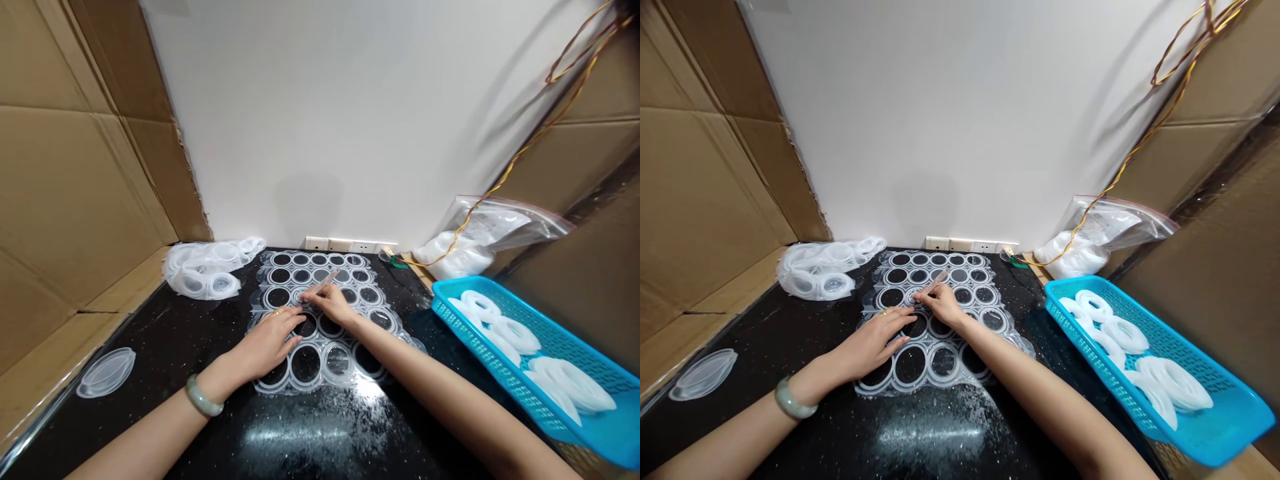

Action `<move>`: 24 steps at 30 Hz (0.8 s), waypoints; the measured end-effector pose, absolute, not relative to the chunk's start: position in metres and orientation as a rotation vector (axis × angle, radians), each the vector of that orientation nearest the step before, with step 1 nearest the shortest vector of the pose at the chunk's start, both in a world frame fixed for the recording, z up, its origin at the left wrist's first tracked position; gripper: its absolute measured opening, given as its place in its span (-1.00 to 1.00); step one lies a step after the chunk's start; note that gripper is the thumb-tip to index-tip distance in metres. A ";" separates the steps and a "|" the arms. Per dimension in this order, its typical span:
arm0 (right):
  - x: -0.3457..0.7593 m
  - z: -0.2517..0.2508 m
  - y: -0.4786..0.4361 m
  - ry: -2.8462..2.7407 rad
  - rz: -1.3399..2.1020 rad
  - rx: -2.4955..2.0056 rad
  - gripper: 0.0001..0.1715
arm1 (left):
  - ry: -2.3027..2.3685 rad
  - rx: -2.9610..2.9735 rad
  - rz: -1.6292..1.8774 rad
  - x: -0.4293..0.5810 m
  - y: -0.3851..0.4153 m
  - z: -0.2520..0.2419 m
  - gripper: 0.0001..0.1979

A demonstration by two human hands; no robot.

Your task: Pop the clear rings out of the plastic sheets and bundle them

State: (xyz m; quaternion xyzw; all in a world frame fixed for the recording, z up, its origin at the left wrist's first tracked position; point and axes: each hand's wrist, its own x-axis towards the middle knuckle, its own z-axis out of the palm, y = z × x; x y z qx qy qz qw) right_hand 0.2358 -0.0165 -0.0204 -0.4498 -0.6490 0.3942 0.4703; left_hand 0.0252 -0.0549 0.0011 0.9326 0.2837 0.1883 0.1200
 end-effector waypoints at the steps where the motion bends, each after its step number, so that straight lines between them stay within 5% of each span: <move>1: 0.236 -0.021 -0.017 -1.589 0.965 -1.099 -0.53 | 0.827 2.723 0.565 0.025 -0.054 0.000 -0.64; 9: 0.237 -0.019 -0.020 -1.604 0.961 -1.083 -0.54 | 0.838 2.739 0.533 0.027 -0.055 0.000 -0.64; 24: 0.234 -0.016 -0.026 -2.090 0.339 -1.042 -0.69 | 0.832 2.774 0.528 0.028 -0.054 0.006 -0.66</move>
